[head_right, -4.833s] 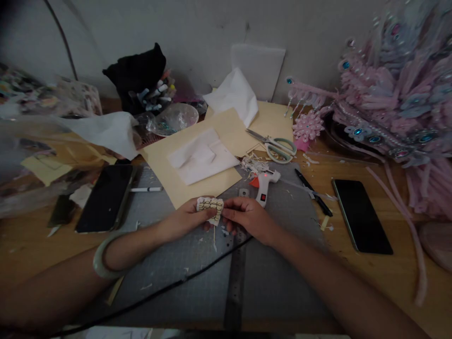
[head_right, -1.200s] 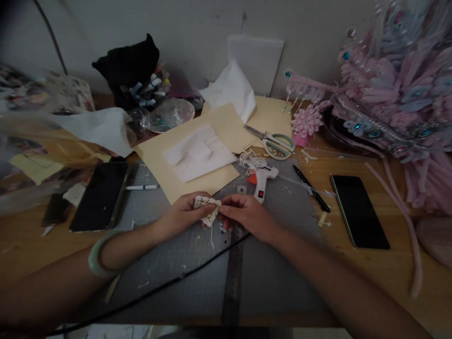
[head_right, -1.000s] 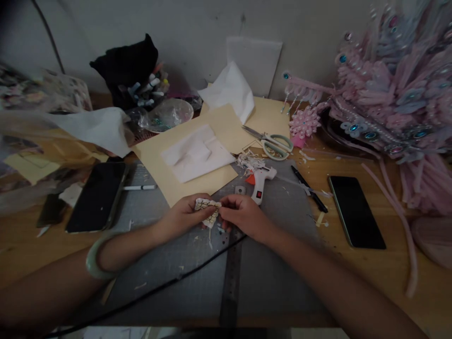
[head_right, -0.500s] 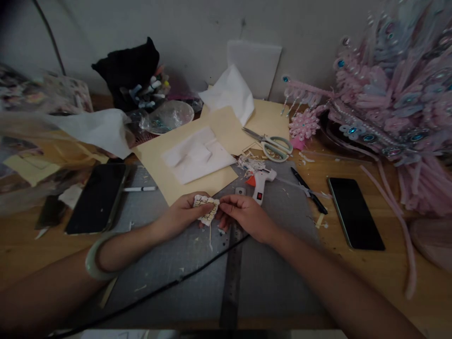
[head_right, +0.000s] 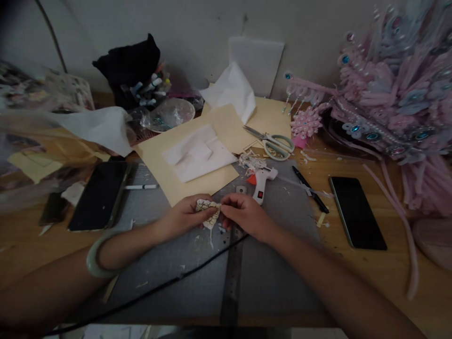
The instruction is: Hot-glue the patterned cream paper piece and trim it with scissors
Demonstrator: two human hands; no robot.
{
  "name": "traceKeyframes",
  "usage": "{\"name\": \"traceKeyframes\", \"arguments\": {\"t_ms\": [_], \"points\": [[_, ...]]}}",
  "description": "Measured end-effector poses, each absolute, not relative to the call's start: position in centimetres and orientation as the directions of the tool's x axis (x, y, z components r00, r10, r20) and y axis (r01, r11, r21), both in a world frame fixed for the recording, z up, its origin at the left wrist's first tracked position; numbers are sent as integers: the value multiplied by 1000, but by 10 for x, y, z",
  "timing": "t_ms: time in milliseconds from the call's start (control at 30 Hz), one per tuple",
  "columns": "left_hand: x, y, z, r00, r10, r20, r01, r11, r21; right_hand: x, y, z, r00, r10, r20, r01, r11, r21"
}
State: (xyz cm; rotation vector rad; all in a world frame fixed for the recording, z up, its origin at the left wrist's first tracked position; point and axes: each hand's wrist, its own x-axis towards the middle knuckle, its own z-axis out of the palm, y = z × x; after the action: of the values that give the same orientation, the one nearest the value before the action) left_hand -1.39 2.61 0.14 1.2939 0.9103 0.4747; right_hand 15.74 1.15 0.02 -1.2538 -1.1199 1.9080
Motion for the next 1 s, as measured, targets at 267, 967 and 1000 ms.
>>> {"name": "traceKeyframes", "arguments": {"t_ms": [267, 967, 1000], "points": [[-12, 28, 3, 543, 770, -336, 151, 304, 941, 157, 14, -3, -412, 816, -406, -119, -490, -864], [-13, 28, -3, 546, 813, -204, 253, 73, 965, 153, 14, 3, -344, 816, -465, 12, -491, -871], [-12, 28, -3, 547, 814, -196, 260, 57, 964, 153, 14, 3, -342, 816, -466, 11, -492, -871]]}}
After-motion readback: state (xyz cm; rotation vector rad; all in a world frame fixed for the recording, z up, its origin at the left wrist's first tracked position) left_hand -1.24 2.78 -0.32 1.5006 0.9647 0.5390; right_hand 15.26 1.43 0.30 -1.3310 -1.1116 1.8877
